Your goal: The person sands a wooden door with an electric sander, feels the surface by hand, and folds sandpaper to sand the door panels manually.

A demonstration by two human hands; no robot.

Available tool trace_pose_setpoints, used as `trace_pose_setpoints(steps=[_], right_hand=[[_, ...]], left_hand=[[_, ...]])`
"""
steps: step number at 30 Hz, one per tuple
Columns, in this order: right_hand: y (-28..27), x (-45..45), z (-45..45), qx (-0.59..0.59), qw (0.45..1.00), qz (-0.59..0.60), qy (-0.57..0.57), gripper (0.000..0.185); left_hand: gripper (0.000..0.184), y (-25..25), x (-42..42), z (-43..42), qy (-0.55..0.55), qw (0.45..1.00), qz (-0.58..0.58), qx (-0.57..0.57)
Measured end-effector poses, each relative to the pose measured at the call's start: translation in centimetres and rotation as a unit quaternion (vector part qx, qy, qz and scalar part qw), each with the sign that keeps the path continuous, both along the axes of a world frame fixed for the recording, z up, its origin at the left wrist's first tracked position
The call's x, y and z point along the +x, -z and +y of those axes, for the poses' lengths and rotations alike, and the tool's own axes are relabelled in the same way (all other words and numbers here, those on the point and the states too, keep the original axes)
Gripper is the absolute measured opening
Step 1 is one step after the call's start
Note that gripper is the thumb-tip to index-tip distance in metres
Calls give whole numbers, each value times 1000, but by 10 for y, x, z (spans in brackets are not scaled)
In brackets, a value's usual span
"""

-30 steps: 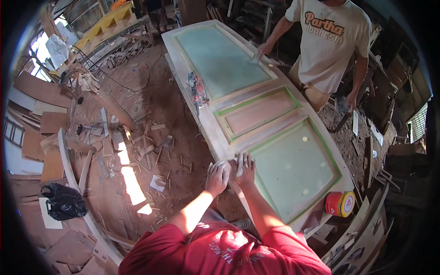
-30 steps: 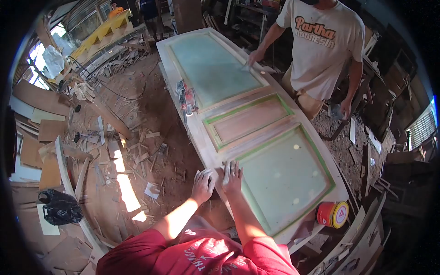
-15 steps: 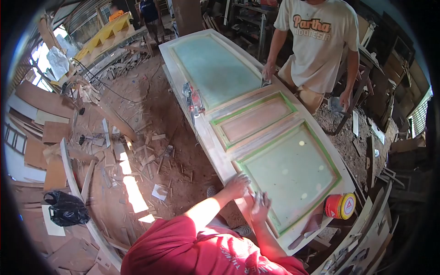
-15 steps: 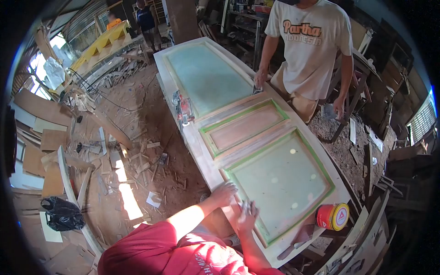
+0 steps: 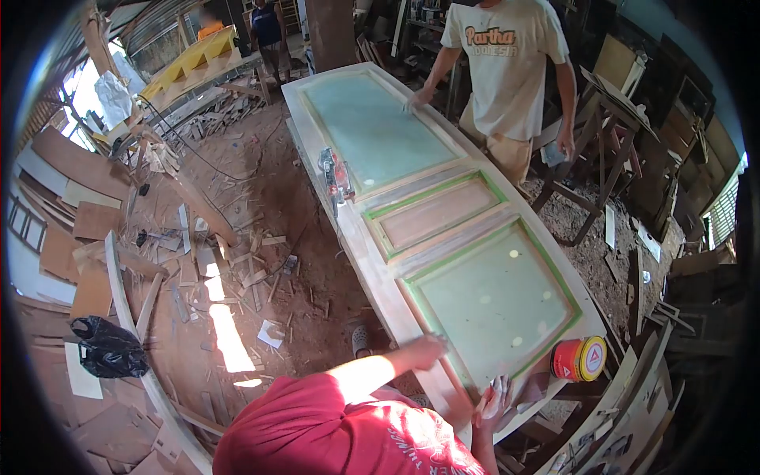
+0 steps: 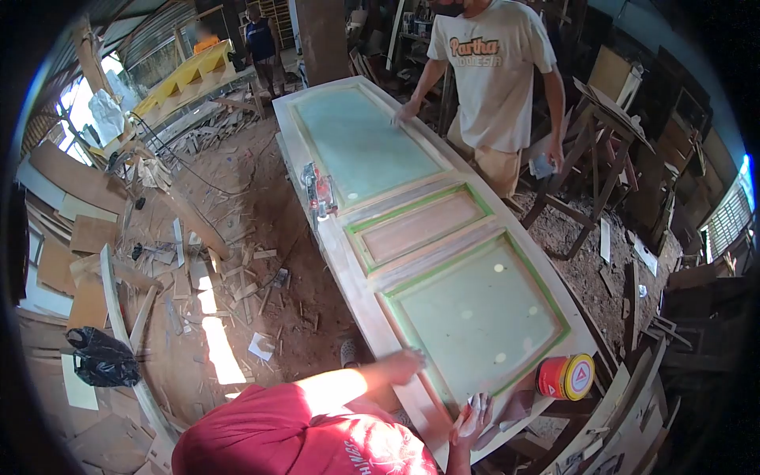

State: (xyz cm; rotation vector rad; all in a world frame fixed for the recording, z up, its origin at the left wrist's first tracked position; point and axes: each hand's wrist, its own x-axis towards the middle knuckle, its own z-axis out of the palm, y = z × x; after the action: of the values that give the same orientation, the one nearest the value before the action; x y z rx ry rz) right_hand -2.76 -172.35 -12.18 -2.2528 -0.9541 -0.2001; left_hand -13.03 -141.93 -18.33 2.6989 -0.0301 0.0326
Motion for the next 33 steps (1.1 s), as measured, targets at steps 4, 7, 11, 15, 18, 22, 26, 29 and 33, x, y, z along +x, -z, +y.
trace_pose_setpoints(steps=[4, 7, 11, 15, 18, 22, 26, 29, 33], right_hand=[[3, 9, -21, -18, 999, -14, 30, 40], [25, 13, -38, -25, 1000, -9, 11, 41], [12, -1, -19, -19, 1000, 14, -1, 42], [19, -7, -6, 34, 996, 77, -8, 44], [29, -12, -3, 78, 988, 127, 33, 44], [-1, -16, 0, -20, 998, 18, 48, 34], [6, -18, 23, -59, 996, 69, -27, 25], [23, -7, 47, -49, 980, 147, -124, 24], [8, 2, 47, -87, 945, 289, -129, 24]], left_hand=[[30, -48, -4, 20, -57, 997, 29, 41], [36, -35, 6, -27, 11, 998, 54, 21], [37, -31, 7, -69, 74, 996, 45, 27], [36, -16, -5, -8, 44, 998, -9, 52], [41, -51, -2, 66, 11, 990, 121, 75], [41, -35, -8, 102, -68, 992, 40, 97], [38, -36, 2, 51, -3, 995, 96, -1], [36, -36, 3, -2, 39, 998, 44, 22], [37, -35, -6, 35, 40, 997, 53, 29]])
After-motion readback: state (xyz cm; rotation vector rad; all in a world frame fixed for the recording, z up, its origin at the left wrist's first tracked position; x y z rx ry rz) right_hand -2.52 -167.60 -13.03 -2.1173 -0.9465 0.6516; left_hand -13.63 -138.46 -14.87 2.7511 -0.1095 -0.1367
